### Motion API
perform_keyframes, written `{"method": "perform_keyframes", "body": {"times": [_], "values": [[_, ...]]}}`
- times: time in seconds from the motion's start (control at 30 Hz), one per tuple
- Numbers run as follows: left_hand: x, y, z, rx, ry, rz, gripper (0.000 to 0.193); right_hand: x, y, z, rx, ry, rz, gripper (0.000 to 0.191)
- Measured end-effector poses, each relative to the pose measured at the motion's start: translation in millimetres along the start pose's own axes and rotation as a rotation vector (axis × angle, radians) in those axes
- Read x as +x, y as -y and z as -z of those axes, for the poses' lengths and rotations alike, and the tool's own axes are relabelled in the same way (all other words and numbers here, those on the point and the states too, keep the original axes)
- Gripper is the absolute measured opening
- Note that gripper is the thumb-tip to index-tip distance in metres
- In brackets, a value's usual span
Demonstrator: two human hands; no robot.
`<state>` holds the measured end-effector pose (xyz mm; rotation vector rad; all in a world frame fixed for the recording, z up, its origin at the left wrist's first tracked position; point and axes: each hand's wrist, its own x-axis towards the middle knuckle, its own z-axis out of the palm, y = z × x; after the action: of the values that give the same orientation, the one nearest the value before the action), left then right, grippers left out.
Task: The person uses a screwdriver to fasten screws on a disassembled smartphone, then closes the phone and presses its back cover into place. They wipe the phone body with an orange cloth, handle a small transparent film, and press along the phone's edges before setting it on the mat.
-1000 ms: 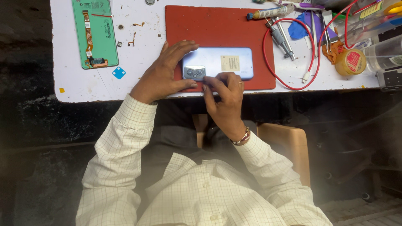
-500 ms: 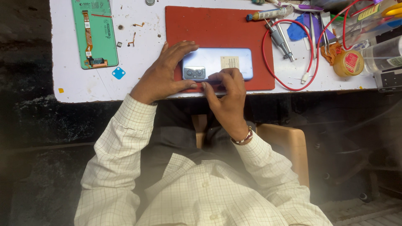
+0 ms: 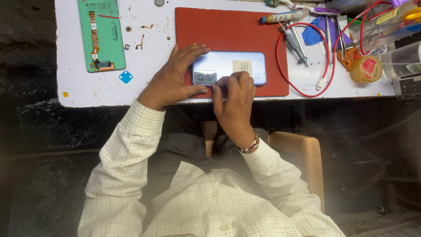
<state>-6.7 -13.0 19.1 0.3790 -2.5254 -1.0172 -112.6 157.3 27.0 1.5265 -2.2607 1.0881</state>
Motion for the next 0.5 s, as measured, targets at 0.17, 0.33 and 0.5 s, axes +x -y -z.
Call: {"method": "perform_keyframes", "body": {"times": [0.17,0.33,0.5], "values": [[-0.9,0.1,0.3,0.001,-0.005,-0.004,0.094,-4.6,-2.6,-3.8,-0.033,0.013,0.019,0.016],[-0.7,-1.3,1.3,0.000,-0.003,-0.002,0.095,-7.0,-5.8,-6.6,-0.024,0.000,0.020,0.016],[0.6,-2.7,1.8,-0.006,0.002,0.016,0.096,-8.8,-6.7,-6.9,0.048,-0.055,0.011,0.018]]}}
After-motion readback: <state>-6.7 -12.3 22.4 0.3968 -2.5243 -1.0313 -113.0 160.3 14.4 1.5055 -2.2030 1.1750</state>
